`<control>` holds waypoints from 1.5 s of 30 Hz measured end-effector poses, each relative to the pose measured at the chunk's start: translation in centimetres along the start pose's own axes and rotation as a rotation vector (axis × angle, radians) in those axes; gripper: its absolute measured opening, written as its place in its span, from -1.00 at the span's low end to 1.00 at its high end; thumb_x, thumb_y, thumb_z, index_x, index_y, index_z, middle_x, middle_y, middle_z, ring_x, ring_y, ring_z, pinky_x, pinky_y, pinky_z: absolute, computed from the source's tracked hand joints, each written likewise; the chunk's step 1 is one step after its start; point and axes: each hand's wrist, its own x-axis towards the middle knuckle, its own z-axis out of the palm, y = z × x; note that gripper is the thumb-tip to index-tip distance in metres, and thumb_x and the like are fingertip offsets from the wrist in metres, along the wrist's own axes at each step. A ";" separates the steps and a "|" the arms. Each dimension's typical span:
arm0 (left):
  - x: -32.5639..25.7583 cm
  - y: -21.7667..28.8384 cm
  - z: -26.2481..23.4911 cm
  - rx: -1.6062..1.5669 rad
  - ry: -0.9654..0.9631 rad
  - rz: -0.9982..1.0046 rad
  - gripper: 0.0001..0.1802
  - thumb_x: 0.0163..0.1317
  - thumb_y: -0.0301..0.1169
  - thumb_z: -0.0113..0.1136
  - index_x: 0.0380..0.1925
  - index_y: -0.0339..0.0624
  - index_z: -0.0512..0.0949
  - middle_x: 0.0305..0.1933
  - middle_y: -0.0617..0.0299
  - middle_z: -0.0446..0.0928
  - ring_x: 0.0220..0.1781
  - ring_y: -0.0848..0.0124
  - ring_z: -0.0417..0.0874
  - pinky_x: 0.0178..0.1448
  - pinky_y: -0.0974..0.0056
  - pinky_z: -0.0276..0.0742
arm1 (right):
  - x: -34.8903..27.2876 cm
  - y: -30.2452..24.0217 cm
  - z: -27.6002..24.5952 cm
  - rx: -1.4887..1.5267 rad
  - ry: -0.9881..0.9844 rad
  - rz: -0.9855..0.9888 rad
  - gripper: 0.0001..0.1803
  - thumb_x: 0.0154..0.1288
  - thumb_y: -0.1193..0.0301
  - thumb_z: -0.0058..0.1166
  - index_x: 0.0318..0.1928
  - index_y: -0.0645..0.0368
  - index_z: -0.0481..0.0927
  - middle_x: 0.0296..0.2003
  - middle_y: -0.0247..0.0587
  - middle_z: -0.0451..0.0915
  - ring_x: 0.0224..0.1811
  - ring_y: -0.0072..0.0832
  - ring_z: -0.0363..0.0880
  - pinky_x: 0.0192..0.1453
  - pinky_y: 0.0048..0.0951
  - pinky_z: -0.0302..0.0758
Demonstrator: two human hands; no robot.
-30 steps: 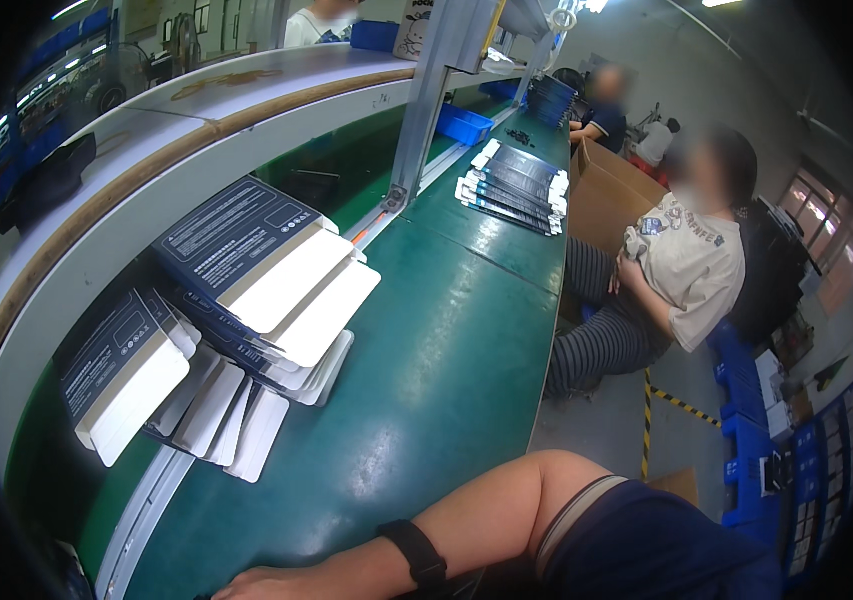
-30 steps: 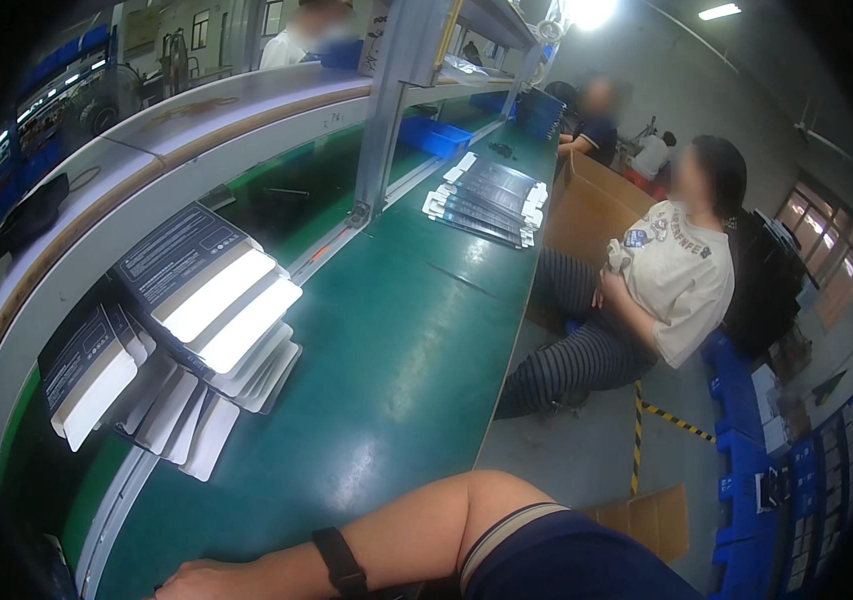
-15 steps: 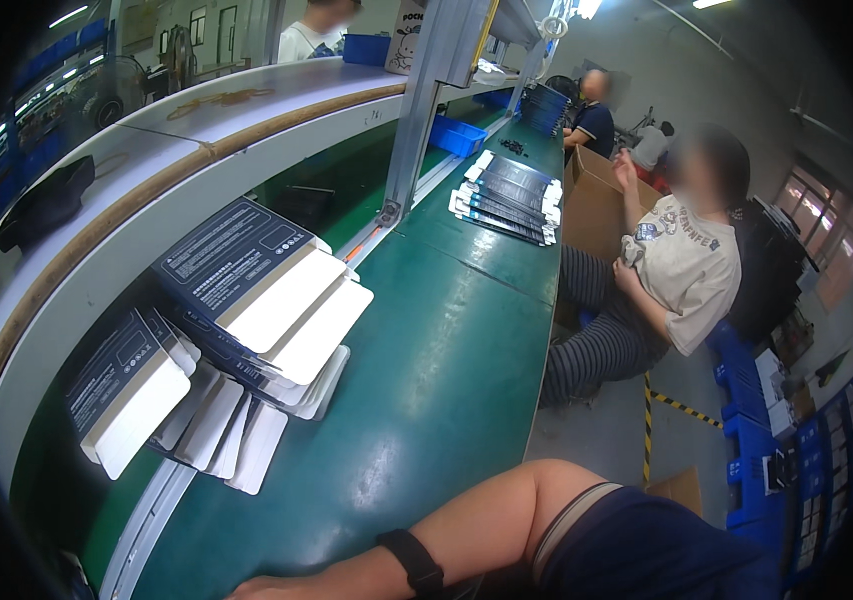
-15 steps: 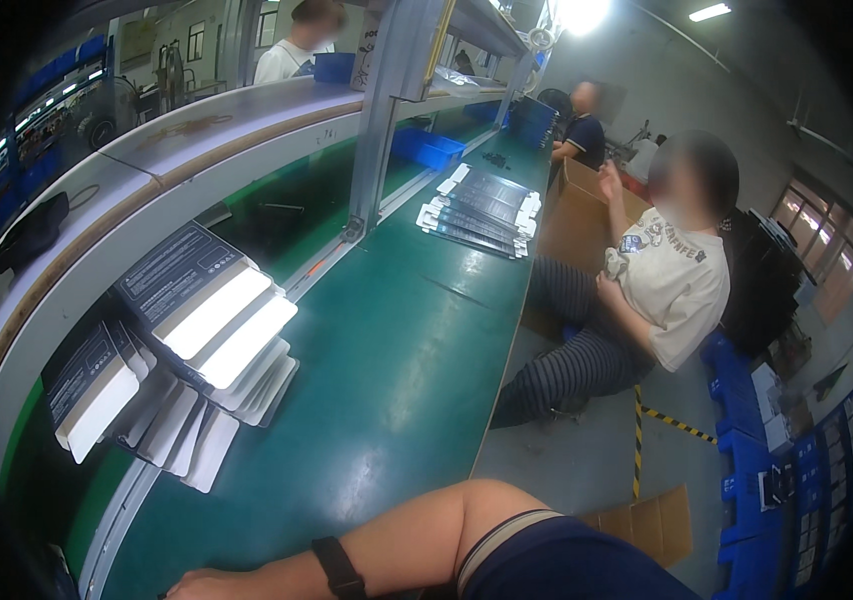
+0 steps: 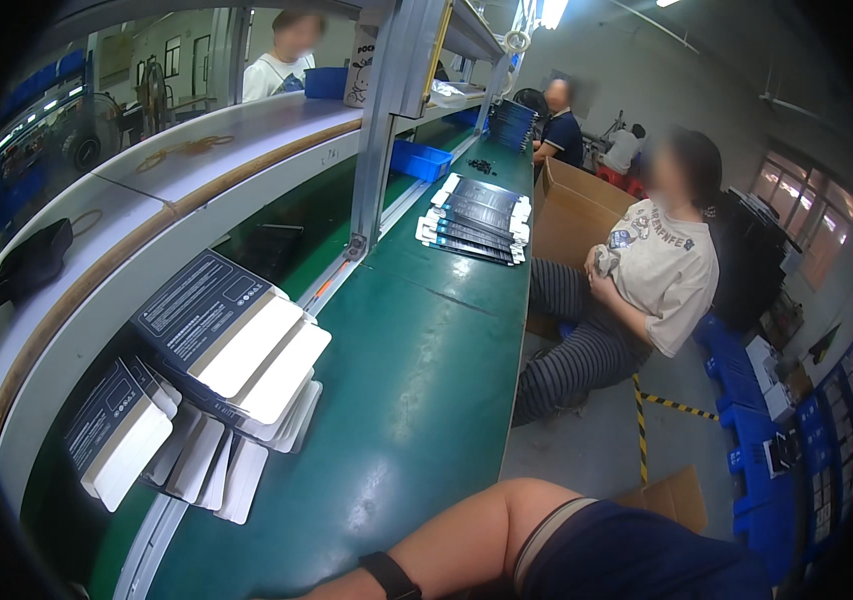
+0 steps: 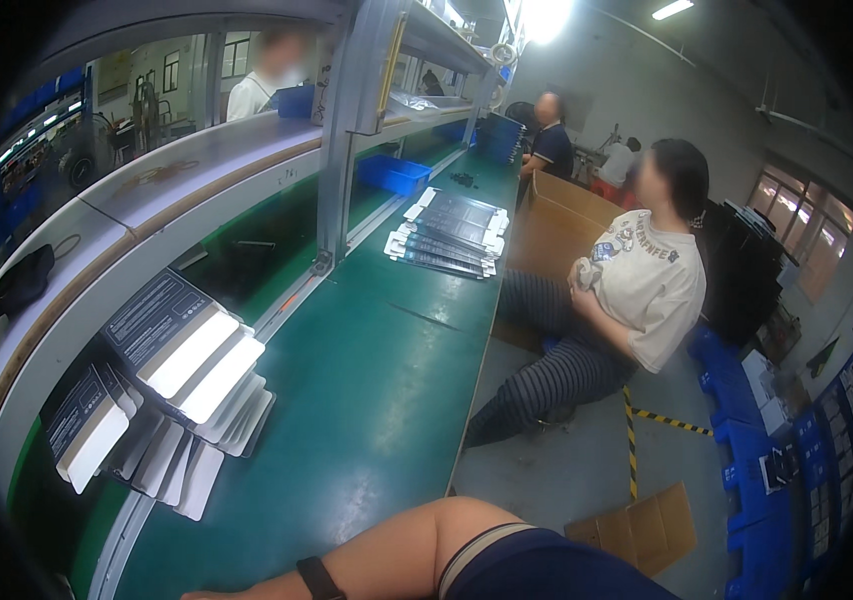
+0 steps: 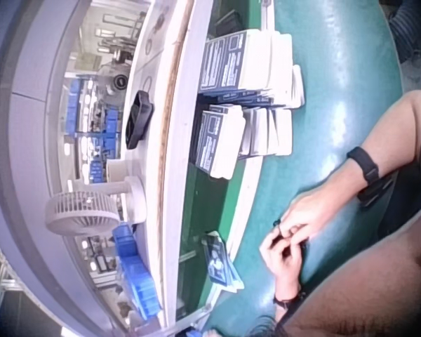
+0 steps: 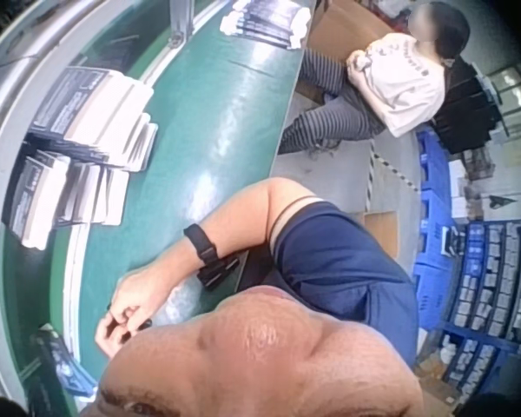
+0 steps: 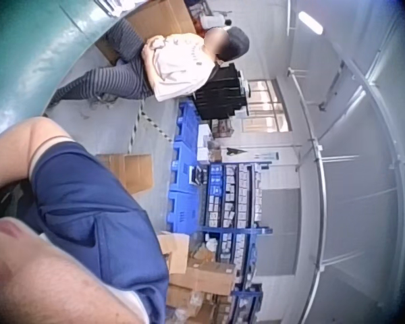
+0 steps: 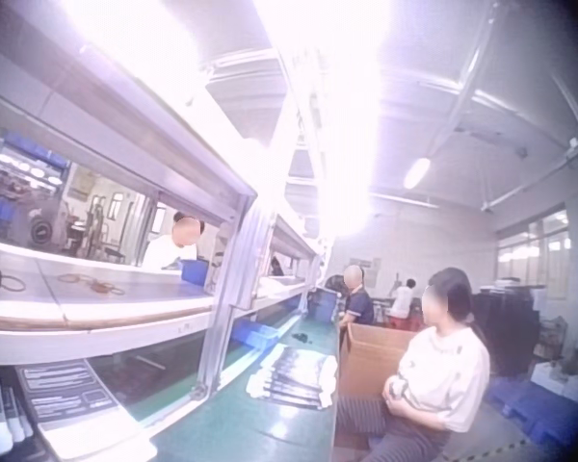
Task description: Sorting and inspecting small black rubber rings at an industrial assembly line workbench.
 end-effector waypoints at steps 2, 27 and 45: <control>0.6 0.5 0.2 0.030 0.002 0.054 -0.70 0.21 -0.47 0.31 -0.09 -0.35 0.52 0.22 -0.07 0.34 0.01 0.11 0.63 0.04 0.08 0.64 | -0.2 0.1 -0.1 0.008 0.004 -0.004 -0.72 0.25 0.24 0.25 -0.37 0.21 0.58 -0.44 -0.08 0.63 -0.39 -0.22 0.65 -0.33 -0.27 0.54; 1.2 2.0 0.5 0.038 0.105 0.124 -0.81 0.36 -0.40 0.18 -0.14 -0.27 0.47 0.14 -0.02 0.33 -0.01 0.12 0.60 0.02 0.10 0.63 | 0.1 0.2 0.1 0.013 0.022 -0.044 -0.70 0.26 0.20 0.25 -0.32 0.20 0.57 -0.44 -0.08 0.60 -0.39 -0.18 0.62 -0.33 -0.24 0.51; 2.7 3.8 -0.4 0.011 0.063 0.104 -0.83 0.34 -0.53 0.13 -0.08 -0.22 0.47 0.03 0.06 0.32 0.13 0.17 0.47 0.22 0.08 0.44 | -0.1 -0.9 -0.6 0.053 0.098 -0.054 -0.78 0.21 0.33 0.24 -0.21 0.18 0.57 -0.42 -0.12 0.60 -0.38 -0.20 0.61 -0.30 -0.24 0.50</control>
